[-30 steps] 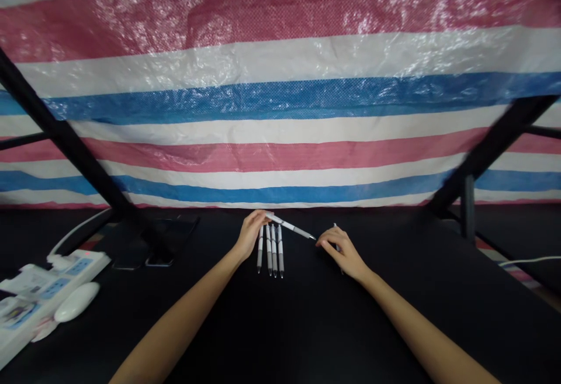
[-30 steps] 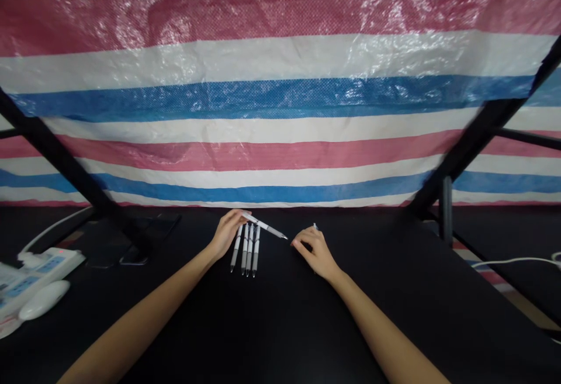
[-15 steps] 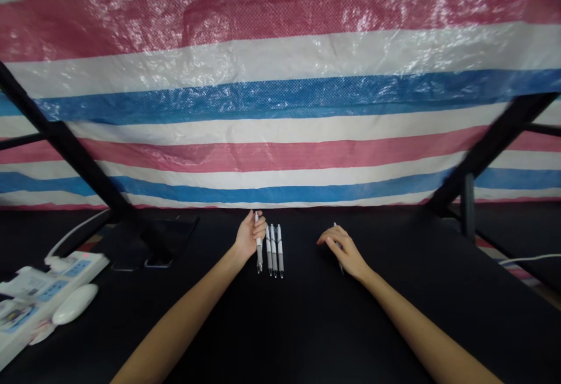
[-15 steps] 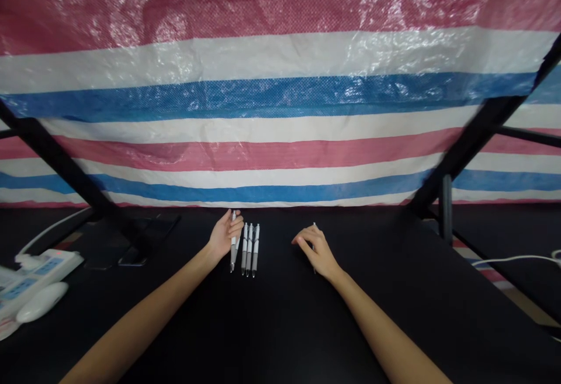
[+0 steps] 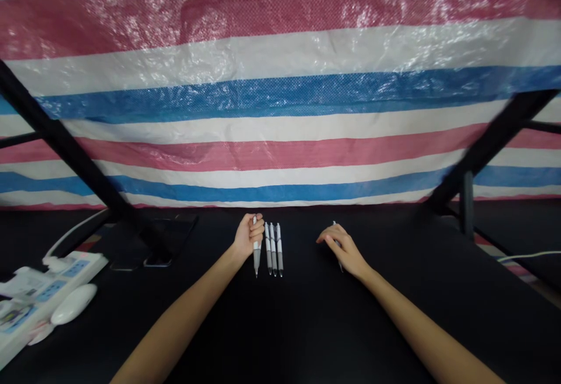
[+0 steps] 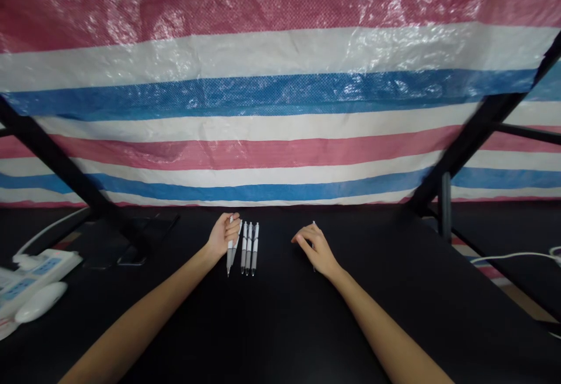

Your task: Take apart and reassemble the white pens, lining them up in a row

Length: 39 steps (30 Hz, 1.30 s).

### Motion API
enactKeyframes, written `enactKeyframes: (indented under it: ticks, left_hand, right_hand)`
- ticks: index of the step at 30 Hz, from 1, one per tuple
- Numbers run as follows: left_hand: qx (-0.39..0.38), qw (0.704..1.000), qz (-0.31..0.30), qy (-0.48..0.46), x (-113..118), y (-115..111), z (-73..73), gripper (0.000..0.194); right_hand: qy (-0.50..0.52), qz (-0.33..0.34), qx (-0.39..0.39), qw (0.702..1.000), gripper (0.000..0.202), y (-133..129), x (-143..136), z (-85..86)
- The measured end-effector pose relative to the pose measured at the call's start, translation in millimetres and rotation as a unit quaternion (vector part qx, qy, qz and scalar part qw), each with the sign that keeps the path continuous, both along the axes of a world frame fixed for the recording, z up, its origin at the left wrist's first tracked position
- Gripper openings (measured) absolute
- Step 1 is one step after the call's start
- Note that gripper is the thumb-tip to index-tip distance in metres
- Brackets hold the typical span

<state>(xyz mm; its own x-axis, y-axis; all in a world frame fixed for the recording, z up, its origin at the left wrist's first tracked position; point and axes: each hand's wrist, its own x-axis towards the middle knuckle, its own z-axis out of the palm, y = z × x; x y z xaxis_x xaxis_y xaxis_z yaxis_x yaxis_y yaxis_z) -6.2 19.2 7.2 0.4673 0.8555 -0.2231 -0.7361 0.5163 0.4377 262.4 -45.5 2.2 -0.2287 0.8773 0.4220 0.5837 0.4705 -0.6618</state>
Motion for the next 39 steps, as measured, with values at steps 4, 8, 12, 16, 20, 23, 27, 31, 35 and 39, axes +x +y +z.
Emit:
enactKeyframes:
  ticks: [4,8,12,16,20,23,27,31,35,39]
  left_hand:
    - [0.000,1.000,0.023,0.004,0.9,0.0,-0.2,0.018]
    - [0.000,1.000,0.022,0.009,1.3,0.9,-0.4,0.026]
    - [-0.004,1.000,0.014,0.014,1.8,1.4,0.0,0.032]
    - [0.001,1.000,0.015,0.017,2.3,1.4,0.6,0.024]
    - [0.001,1.000,0.011,0.016,1.9,1.3,1.3,0.017]
    - [-0.001,1.000,0.013,0.015,1.4,1.0,1.2,0.020]
    - [-0.002,1.000,0.019,0.014,0.9,0.7,0.0,0.023]
    - [0.000,1.000,0.019,0.012,1.1,0.6,0.1,0.019]
    - [-0.003,1.000,0.020,0.011,2.3,0.5,1.8,0.020]
    - [0.000,1.000,0.011,0.013,2.8,0.6,1.9,0.023]
  right_hand:
    - [-0.002,-0.001,-0.002,1.000,0.051,0.2,0.0,0.8]
    - [-0.006,-0.001,-0.005,1.000,0.050,0.4,0.2,0.8]
    - [-0.008,-0.001,-0.004,1.000,0.050,0.3,0.5,0.3]
    - [-0.010,-0.001,-0.001,1.000,0.049,0.7,1.0,-0.7]
    - [-0.004,0.001,-0.004,1.000,0.049,1.6,1.3,-1.6]
    - [0.001,0.003,-0.008,1.000,0.048,1.9,1.2,-1.9]
    - [0.004,0.001,-0.010,1.000,0.046,1.6,0.7,-1.8]
    - [0.004,0.000,-0.012,1.000,0.046,1.5,0.6,-1.6]
    - [0.002,0.000,-0.013,1.000,0.047,1.7,0.7,-1.7]
    - [0.002,-0.001,-0.012,1.000,0.047,1.9,0.9,-2.3]
